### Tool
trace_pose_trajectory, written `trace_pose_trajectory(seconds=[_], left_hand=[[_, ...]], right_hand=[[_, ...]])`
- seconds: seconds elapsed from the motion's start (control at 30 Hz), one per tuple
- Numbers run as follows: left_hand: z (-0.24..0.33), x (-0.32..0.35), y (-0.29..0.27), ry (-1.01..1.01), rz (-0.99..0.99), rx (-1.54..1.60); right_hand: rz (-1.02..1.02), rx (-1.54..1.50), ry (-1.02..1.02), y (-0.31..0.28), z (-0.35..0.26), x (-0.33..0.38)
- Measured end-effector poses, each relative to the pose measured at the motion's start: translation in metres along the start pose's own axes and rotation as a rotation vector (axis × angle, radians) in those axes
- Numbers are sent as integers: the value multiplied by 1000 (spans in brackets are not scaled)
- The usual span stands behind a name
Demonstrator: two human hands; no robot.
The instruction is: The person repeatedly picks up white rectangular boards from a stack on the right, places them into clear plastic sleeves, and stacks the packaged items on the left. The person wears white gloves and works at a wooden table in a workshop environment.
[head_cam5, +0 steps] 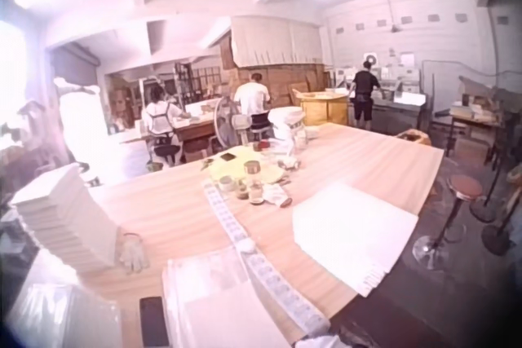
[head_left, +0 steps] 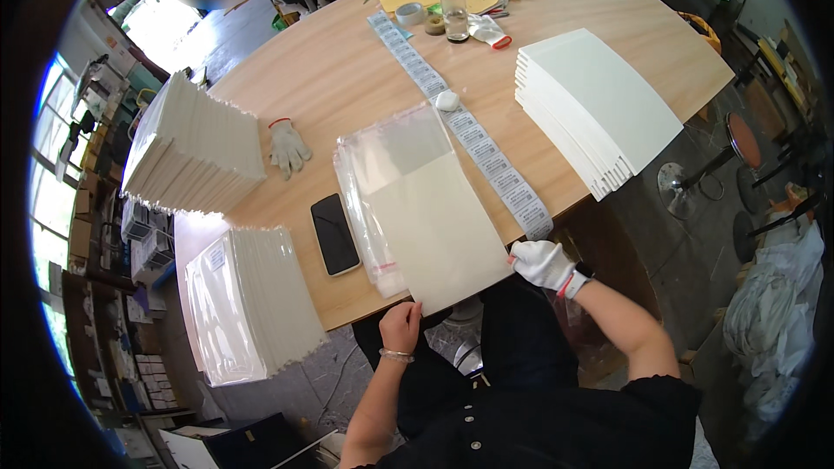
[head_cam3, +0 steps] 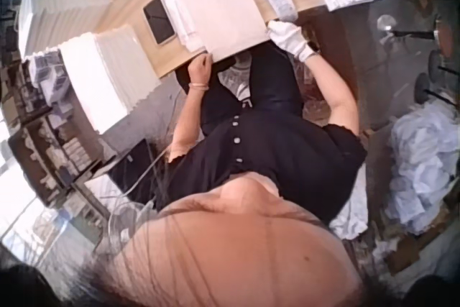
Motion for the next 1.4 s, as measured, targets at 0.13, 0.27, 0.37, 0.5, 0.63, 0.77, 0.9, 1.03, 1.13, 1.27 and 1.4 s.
trace_pose_trajectory(seconds=[0.13,0.27,0.37,0.5,0.63,0.77,0.9,1.03,1.13,1.27,1.4], left_hand=[[-11,5,12,-378,98,60],[-31,25,37,-805,166,733],[-15,27,43,-911,193,1147],[-35,49,40,-820,118,1005],[11,19,-5,-205,272,-34],[47,-19,16,-215,150,381],[80,-65,94,-490,-406,915],[108,-98,135,-929,-694,1404],[120,-109,141,-869,-711,1356],[109,-104,155,-892,-622,1340],[111,-100,155,-783,-659,1040]], right_hand=[[224,65,255,20,-5,6],[468,-389,572,48,5,16],[364,-414,605,51,9,25],[791,-527,620,21,39,38],[279,-274,792,-9,68,23],[224,-660,454,-15,78,13],[11,-454,458,-56,25,9],[49,-420,384,-76,4,8],[141,-298,315,-73,20,10],[505,158,-53,-91,-19,19],[565,-25,-260,-103,-41,13]])
Point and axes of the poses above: each hand's wrist, its own x-axis away from the middle knuckle, its own y-axis out of the palm, z = x × y, the point moved 3 cm from there along -x, towards the middle knuckle, and after that the axes turned 4 degrees about y, right-handed, at the moved point
